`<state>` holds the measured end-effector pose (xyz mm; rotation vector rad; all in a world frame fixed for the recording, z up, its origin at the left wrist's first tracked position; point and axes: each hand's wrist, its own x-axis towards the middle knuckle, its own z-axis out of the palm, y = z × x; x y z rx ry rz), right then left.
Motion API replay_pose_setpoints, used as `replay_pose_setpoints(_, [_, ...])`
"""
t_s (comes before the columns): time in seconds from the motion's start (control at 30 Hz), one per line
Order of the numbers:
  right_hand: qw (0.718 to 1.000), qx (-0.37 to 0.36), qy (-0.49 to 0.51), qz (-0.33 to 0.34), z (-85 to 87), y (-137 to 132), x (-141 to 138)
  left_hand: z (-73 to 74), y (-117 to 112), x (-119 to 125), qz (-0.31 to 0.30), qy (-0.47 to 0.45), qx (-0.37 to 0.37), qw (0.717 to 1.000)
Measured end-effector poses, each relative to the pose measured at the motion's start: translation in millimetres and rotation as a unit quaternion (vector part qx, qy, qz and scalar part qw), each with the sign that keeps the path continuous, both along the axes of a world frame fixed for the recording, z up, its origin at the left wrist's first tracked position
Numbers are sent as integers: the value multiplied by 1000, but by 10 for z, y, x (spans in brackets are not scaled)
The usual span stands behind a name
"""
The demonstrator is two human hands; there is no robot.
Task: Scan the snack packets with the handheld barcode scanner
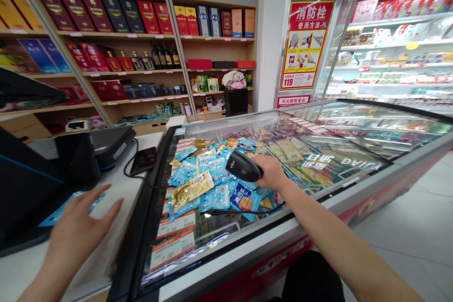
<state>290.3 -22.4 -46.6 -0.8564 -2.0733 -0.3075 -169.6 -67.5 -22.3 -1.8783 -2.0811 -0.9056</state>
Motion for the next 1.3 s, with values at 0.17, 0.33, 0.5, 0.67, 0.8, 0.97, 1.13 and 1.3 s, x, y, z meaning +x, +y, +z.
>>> replay_pose_setpoints(0.17, [1000, 2, 6, -5, 10, -2, -7, 81, 112, 834, -192, -60, -119, 972])
replay_pose_setpoints(0.33, [1000, -5, 3, -2, 20, 2, -10, -26, 252, 1101, -159, -35, -161, 973])
replay_pose_setpoints(0.5, [1000, -8, 20, -2, 44, -1, -9, 32, 205, 1151, -148, -66, -161, 974])
replay_pose_setpoints(0.67, [999, 13, 42, 8, 45, 5, -3, 203, 122, 1287, -222, -186, -177, 941])
replay_pose_setpoints(0.8, [998, 8, 57, 11, 39, 4, -4, 280, 178, 1612, -173, -330, -103, 922])
replay_pose_setpoints(0.97, [998, 3, 54, 23, 43, 0, -7, 105, 319, 1964, -188, -451, -44, 871])
replay_pose_setpoints(1.13, [999, -22, 23, 25, 42, -9, -12, -85, 337, 2013, -215, -437, -51, 872])
replay_pose_setpoints(1.3, [998, -46, 17, 43, 58, -32, -30, -100, 331, 2015, -233, -426, -64, 872])
